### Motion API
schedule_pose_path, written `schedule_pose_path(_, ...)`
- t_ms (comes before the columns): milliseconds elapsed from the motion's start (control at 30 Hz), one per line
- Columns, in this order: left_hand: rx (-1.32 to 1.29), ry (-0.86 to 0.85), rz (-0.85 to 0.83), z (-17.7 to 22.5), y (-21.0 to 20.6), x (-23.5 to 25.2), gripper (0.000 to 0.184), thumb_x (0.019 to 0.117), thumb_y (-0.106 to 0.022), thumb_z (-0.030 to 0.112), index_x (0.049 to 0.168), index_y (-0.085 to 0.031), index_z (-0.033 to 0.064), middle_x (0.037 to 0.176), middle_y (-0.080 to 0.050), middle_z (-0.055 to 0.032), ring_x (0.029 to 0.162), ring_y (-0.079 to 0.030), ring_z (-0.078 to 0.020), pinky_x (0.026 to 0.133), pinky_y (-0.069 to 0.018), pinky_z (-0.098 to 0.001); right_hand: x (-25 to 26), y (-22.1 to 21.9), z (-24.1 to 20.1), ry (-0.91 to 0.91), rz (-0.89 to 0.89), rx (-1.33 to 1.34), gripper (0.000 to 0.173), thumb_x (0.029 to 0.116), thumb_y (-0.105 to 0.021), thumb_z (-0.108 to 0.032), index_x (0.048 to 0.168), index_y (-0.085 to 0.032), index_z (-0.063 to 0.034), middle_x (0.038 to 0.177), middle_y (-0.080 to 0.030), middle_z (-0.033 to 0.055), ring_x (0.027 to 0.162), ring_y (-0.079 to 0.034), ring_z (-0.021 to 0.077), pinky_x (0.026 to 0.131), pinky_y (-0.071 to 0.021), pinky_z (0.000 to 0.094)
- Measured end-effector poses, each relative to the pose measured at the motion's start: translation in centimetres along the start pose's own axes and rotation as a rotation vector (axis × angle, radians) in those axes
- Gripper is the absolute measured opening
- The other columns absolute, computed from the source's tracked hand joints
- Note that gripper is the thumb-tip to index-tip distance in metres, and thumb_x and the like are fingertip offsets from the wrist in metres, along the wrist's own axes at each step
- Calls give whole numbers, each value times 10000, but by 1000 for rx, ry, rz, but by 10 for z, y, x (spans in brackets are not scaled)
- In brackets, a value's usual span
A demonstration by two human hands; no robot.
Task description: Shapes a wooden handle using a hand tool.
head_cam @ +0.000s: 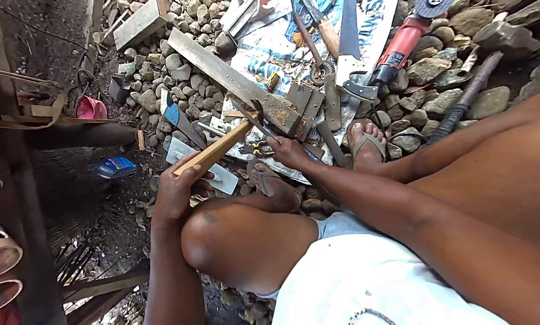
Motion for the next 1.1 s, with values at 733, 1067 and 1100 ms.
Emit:
schedule_pose_path(733,-89,-20,-21,-1,0,1,850,980,-252,784,1473,-521,146,946,-753,-150,624,-713,-211,503,-594,-317,-53,-31,-60,367,54,44,549,1080,-381,-577,1196,-679,-131,714,-652,91,628,-658,269,585,-549,528)
schedule_pose_path(1067,-76,-31,-48,-2,0,0,834,993,-228,766,1478,-515,151,961,-752,-155,636,-716,-213,513,-597,-320,-38,-24,-39,242,72,17,579,1081,-330,-598,1095,-665,-126,738,-647,115,676,-664,303,608,-534,560)
schedule_pose_path(1100,-78,-29,-47,-2,0,0,836,993,-230,766,1478,-515,149,964,-753,-156,636,-716,-214,514,-598,-321,-41,-23,-41,248,67,16,567,1084,-336,-589,1093,-666,-128,739,-648,108,676,-665,296,612,-538,557)
Point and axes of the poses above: each hand's wrist, its own x-axis towards the middle knuckle, its own y-axis out of the back of the hand, z = x × y, the point moved 3 cm from there along x, towards the middle knuckle
